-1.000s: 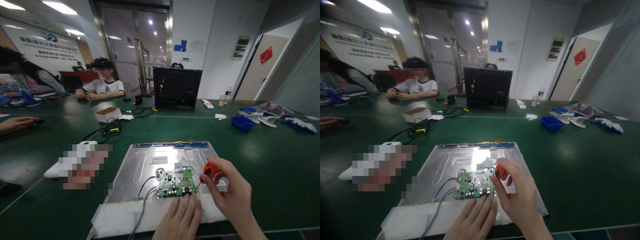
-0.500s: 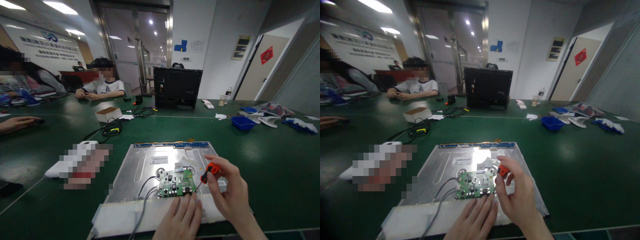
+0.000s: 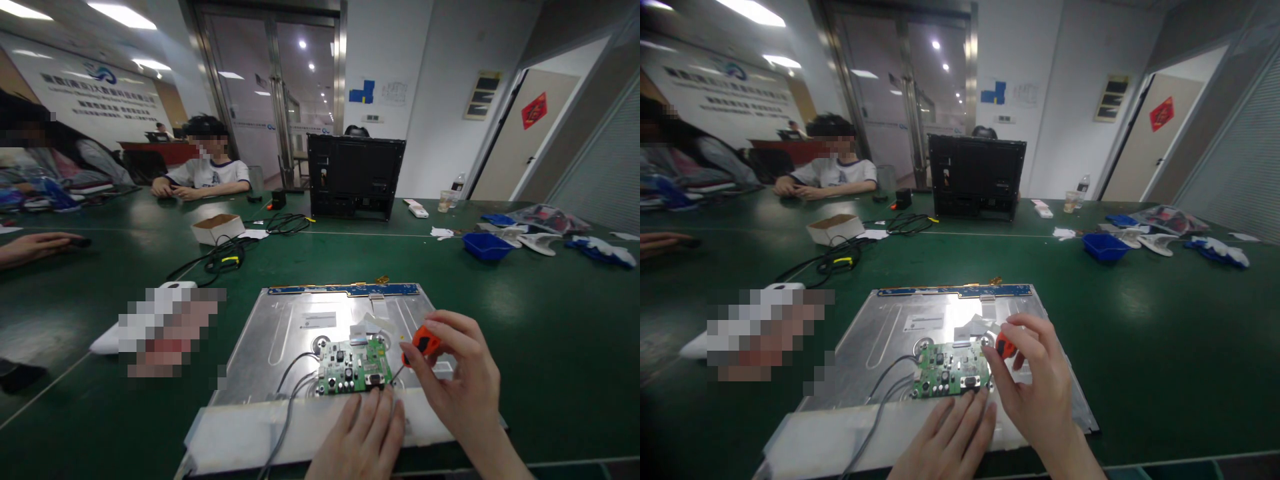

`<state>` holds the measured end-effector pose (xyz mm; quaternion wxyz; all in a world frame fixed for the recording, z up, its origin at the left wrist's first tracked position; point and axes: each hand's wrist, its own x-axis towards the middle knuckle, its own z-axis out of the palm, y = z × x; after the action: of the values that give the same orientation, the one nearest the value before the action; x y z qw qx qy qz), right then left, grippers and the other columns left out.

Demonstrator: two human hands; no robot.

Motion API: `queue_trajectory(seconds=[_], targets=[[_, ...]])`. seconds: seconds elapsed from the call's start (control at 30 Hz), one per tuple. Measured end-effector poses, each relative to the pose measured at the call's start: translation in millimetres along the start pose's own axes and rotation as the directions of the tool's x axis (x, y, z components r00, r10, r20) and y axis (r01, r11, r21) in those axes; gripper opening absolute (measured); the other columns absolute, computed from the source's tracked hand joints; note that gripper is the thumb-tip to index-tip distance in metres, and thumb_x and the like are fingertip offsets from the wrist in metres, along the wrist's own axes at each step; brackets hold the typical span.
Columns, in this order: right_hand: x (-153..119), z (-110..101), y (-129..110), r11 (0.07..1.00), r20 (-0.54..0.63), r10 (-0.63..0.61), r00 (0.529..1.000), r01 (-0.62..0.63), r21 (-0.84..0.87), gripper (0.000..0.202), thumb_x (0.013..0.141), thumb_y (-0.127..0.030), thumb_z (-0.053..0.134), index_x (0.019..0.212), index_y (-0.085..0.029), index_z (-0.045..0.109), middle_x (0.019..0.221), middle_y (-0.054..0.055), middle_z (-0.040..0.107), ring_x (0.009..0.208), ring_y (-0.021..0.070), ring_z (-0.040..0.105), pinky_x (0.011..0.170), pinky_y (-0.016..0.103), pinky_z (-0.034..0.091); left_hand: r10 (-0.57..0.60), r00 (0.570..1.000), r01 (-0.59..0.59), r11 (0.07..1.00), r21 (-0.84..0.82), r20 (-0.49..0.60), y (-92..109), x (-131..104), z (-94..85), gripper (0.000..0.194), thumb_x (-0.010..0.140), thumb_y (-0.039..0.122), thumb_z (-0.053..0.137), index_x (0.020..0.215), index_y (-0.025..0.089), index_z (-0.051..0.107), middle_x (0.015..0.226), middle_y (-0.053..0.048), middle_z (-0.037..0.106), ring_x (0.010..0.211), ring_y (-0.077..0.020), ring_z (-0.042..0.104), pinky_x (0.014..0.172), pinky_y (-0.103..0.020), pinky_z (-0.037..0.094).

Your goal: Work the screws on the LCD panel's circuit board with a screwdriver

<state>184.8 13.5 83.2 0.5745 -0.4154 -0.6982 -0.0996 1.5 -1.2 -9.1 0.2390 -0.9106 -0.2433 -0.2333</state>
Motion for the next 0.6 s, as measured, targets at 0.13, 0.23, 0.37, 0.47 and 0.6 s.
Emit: queue_trajectory(seconds=[0.13,0.23,0.37,0.47,0.6], targets=[[1.0,-0.3,-1.4,1.0,0.003,-0.008,1.0,0.008,-0.008,0.036,0.09,-0.01,0.067,0.122,-0.023,0.058,0.111,0.006,0.059,0.068,0.0103,0.062,0.049,0.022,0.056,-0.007,1.0,0.007,1.0,0.0,-0.008,0.3,0.3,-0.5,0.047,0.104,0.049,0.046,0.132,0.014,0.058,0.133,-0.01,0.064,0.118,-0.0248,0.056,0.097,-0.036,0.039],[0.9,0.2,-2.6,1.0,0.028,0.004,1.0,-0.005,0.011,0.037,0.091,-0.008,0.064,0.125,-0.022,0.058,0.115,0.008,0.062,0.068,0.0104,0.063,0.051,0.023,0.057,-0.009,1.0,0.009,1.0,-0.002,-0.009,0.8,-0.9,-0.1,0.045,0.104,0.047,0.046,0.132,0.014,0.058,0.132,-0.01,0.065,0.118,-0.0247,0.056,0.097,-0.036,0.039],[-1.1,-0.3,-3.1,0.999,0.058,0.041,0.997,-0.042,0.013,0.038,0.091,-0.011,0.06,0.128,-0.021,0.056,0.119,0.01,0.066,0.068,0.012,0.065,0.051,0.024,0.058,0.01,0.999,-0.011,1.0,0.003,0.047,1.2,-3.4,1.4,0.053,0.102,0.053,0.048,0.136,0.013,0.055,0.137,-0.012,0.061,0.12,-0.0258,0.055,0.098,-0.036,0.039],[-2.9,-1.2,-2.1,0.998,0.051,0.053,0.997,-0.053,0.013,0.036,0.091,-0.014,0.062,0.126,-0.021,0.056,0.116,0.01,0.07,0.067,0.0129,0.066,0.051,0.024,0.059,0.011,0.999,-0.011,1.0,0.006,0.043,1.2,-3.9,1.8,0.052,0.102,0.051,0.049,0.136,0.013,0.055,0.137,-0.012,0.061,0.121,-0.0258,0.055,0.099,-0.036,0.039],[-4.9,-1.0,-0.9,0.998,0.022,0.051,0.998,-0.052,0.032,0.034,0.089,-0.016,0.068,0.12,-0.022,0.057,0.112,0.008,0.073,0.067,0.0131,0.069,0.05,0.024,0.059,0.01,0.999,-0.01,1.0,0.004,0.048,1.2,-3.0,1.0,0.052,0.101,0.05,0.05,0.136,0.012,0.055,0.137,-0.012,0.061,0.121,-0.0268,0.055,0.098,-0.037,0.039]])
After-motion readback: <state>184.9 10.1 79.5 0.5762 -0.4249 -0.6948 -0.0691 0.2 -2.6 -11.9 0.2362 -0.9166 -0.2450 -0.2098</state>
